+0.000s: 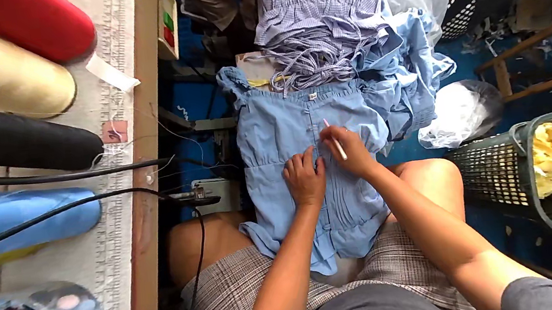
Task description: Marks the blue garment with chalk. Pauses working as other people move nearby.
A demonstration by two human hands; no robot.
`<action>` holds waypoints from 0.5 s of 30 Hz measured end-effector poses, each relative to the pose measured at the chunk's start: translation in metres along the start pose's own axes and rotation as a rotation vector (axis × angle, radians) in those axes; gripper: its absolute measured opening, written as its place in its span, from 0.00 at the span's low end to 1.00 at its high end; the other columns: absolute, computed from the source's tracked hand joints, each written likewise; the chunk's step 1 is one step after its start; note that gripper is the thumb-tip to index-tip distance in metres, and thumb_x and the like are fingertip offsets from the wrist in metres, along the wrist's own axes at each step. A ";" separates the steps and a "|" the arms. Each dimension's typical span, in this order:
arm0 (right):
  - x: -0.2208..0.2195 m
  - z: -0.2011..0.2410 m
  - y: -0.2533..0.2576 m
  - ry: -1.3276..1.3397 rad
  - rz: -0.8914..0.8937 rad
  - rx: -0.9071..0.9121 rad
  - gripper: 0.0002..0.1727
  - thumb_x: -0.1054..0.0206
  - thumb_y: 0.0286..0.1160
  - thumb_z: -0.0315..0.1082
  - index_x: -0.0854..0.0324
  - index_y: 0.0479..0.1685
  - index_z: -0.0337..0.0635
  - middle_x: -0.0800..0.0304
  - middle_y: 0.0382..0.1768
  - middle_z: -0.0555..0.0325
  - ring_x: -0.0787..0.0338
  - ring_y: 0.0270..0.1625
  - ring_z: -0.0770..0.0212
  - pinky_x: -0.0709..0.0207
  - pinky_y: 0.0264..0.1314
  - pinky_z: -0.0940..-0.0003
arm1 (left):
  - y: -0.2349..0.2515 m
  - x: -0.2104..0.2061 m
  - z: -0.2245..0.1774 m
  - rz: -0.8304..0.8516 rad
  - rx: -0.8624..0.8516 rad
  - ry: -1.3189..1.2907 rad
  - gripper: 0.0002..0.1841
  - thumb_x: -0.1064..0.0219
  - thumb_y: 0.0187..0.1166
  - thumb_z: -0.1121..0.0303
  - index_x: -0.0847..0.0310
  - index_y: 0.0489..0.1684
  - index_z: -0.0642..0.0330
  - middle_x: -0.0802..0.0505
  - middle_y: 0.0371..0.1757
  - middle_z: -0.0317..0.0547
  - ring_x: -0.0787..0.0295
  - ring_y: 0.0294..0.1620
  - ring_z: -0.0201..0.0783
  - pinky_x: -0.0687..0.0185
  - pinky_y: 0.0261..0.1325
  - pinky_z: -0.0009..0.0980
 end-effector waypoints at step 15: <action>-0.021 -0.012 -0.020 -0.009 -0.156 0.080 0.14 0.32 0.71 0.24 0.09 0.53 0.40 0.06 0.52 0.52 0.10 0.60 0.50 0.20 0.66 0.46 | 0.017 0.010 0.001 0.095 0.035 -0.013 0.16 0.40 0.86 0.65 0.14 0.63 0.61 0.09 0.53 0.60 0.11 0.56 0.58 0.19 0.60 0.56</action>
Point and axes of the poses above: each hand's wrist, its own y-axis towards the middle knuckle, its own x-axis out of the back of the hand, z = x × y, the point moved 3 cm from there along y, towards the middle knuckle
